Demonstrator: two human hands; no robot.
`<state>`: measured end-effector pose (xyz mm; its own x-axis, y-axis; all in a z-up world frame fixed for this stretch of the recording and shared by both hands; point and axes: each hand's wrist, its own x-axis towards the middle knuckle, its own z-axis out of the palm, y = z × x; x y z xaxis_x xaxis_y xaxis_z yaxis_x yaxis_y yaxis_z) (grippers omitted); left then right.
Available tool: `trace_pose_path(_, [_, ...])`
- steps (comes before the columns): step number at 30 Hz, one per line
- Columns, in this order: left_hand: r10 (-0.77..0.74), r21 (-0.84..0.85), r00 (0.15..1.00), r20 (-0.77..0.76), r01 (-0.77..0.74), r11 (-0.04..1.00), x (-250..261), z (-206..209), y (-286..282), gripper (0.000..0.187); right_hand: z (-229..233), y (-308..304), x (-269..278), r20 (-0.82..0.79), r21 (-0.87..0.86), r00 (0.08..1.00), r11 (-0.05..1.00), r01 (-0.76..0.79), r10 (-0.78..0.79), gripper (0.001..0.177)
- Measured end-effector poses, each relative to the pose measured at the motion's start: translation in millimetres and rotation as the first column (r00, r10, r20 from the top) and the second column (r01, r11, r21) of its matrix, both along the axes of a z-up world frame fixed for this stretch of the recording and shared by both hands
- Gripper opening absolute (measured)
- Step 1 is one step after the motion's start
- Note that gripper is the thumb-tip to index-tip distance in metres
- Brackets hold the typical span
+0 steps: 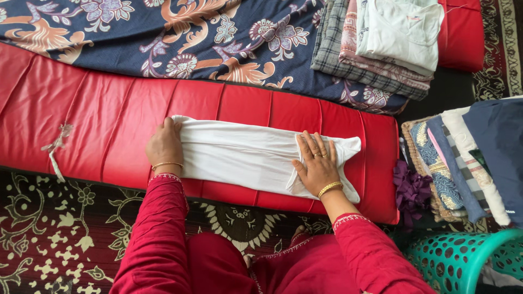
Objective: The person folds a white t-shirt and a pair of grey shorts on a red bench. They smooth the fabric, fold the sleeves and sides, then fold the items into compact rectangles and place them on a stack.
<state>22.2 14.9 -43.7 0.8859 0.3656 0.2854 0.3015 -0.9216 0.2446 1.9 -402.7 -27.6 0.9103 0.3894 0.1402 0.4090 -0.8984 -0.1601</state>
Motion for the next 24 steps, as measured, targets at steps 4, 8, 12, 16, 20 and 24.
trace_pose_path(4, [-0.016, 0.117, 0.996, 0.088, 0.005, 0.993, 2, 18, -8, 0.043, 0, 2, -1, 0.011, 0.002, 1.0, 1.0, -0.004, 0.004, 0.07])
trace_pose_path(8, [-0.352, 0.001, 0.929, 0.113, 0.354, 0.935, -1, 32, -68, 0.008, -1, 1, -1, 0.041, 0.022, 0.999, 1.0, -0.011, 0.011, 0.07])
trace_pose_path(12, [-0.813, -0.103, 0.551, 0.188, 0.834, 0.541, -14, 24, -160, 0.034, -1, 0, -3, 0.045, 0.047, 0.999, 0.999, -0.002, 0.0, 0.07])
trace_pose_path(16, [-0.604, -0.289, 0.777, 0.177, 0.628, 0.723, -8, 12, -103, 0.046, -1, -4, -4, 0.053, 0.036, 0.997, 0.998, 0.048, -0.05, 0.071])
trace_pose_path(20, [-0.47, -0.163, 0.859, 0.203, 0.503, 0.849, 3, -3, -24, 0.043, 0, -5, -6, 0.043, 0.047, 0.997, 0.997, 0.058, -0.06, 0.073])
trace_pose_path(24, [-0.309, -0.277, 0.941, 0.138, 0.336, 0.9, 20, -2, 10, 0.025, -1, -3, -4, 0.051, 0.048, 0.997, 0.997, 0.061, -0.064, 0.073])
